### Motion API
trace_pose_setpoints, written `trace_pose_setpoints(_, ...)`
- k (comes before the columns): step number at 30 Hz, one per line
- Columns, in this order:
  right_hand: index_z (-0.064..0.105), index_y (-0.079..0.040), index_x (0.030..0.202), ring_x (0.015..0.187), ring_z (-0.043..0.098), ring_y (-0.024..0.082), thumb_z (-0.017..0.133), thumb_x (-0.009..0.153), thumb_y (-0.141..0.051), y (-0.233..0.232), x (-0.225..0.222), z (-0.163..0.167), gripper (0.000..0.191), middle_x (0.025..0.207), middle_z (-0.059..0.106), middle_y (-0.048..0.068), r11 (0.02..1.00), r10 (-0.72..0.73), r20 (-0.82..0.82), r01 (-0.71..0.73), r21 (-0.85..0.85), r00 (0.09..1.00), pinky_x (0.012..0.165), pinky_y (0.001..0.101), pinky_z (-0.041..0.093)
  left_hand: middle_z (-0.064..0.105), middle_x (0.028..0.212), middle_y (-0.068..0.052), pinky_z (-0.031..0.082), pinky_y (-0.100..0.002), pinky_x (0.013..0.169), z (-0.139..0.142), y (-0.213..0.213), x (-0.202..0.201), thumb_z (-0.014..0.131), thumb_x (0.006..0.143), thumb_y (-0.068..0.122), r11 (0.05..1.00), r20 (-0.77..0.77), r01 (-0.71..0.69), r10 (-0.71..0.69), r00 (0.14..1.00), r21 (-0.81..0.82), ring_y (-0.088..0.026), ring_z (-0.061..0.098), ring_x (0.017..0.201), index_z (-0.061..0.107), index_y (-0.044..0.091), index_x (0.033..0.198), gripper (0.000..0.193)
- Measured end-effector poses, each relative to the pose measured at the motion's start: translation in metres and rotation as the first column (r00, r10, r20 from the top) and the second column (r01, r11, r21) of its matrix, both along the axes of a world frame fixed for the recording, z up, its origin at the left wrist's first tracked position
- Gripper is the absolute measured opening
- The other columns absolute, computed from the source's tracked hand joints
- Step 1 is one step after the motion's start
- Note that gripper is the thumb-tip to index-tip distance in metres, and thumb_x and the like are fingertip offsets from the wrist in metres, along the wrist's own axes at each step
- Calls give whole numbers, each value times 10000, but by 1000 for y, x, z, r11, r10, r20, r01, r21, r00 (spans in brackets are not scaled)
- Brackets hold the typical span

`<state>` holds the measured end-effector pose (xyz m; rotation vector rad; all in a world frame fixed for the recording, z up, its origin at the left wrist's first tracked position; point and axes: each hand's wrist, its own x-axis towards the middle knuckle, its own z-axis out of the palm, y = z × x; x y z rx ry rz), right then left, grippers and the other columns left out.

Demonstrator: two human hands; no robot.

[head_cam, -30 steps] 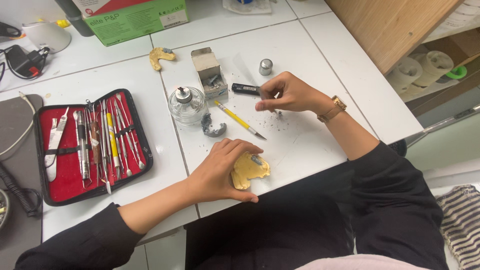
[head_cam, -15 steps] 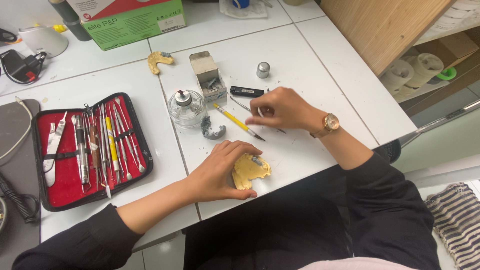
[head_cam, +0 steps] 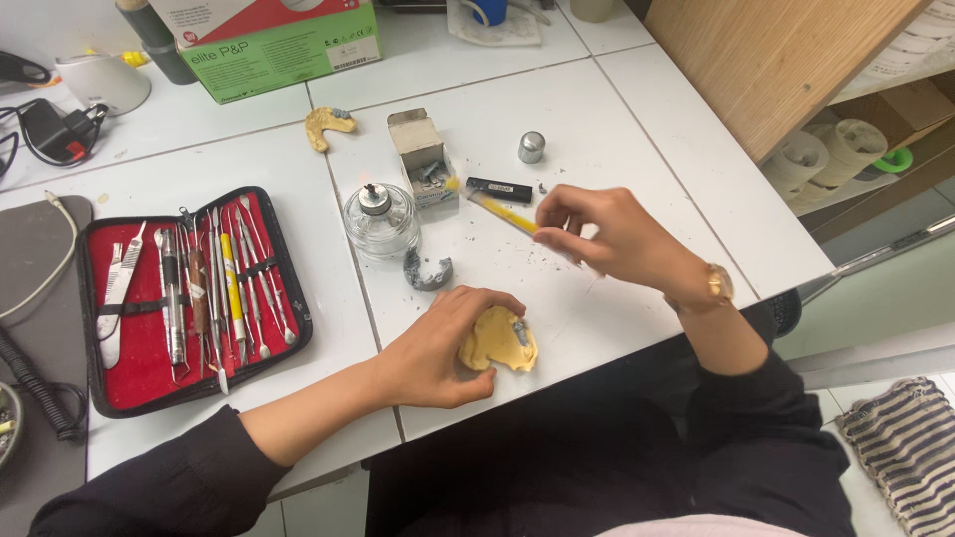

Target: The person holds a yellow dental cast in one hand and uses a metal wax carving instrument to shape and smooth the wax denture on the cast, occasionally warming the instrument tip over a small alcohol lamp flame. They later switch to a yellow pencil-like tool to mark and refine the wax, then resume carving with the metal instrument.

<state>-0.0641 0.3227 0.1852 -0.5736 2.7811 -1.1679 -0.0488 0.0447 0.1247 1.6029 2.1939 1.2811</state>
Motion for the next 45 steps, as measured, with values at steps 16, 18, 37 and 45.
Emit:
trace_pose_setpoints(16,435,-56,1148,1018,771,246,665,941,62,-27,94,-91,330,1039,715,186,696,-125,-113,6,-718,986,763,317,713,573,1271,-117,457,-439,994,2,8,12,896,690,443,988,-125,-150,154,980,45,-334,549,1147,519,47,1305,823)
trace_pose_setpoints(18,436,-55,1126,1051,760,255,667,942,54,-28,93,-97,315,1053,714,194,680,-130,-133,-9,-733,982,832,350,701,602,1245,-85,460,-437,991,1,10,12,913,684,442,982,-134,-190,185,973,-20,-320,564,1147,551,79,1276,783)
trace_pose_setpoints(37,421,-81,959,1210,710,326,723,953,-81,-33,101,-104,302,1123,684,186,760,-161,-302,-77,-645,940,1015,428,655,650,1376,-127,532,-407,1100,-1,9,17,908,776,305,982,493,-162,95,865,93,-242,662,1276,476,86,1484,858)
trace_pose_setpoints(45,412,-58,995,1262,673,388,695,995,-87,-53,108,-106,284,1177,627,199,744,-295,-399,-53,-666,868,1006,401,659,497,1536,-190,396,-445,1211,2,14,20,808,884,298,987,568,-115,29,823,116,-297,493,1462,153,118,1660,1031)
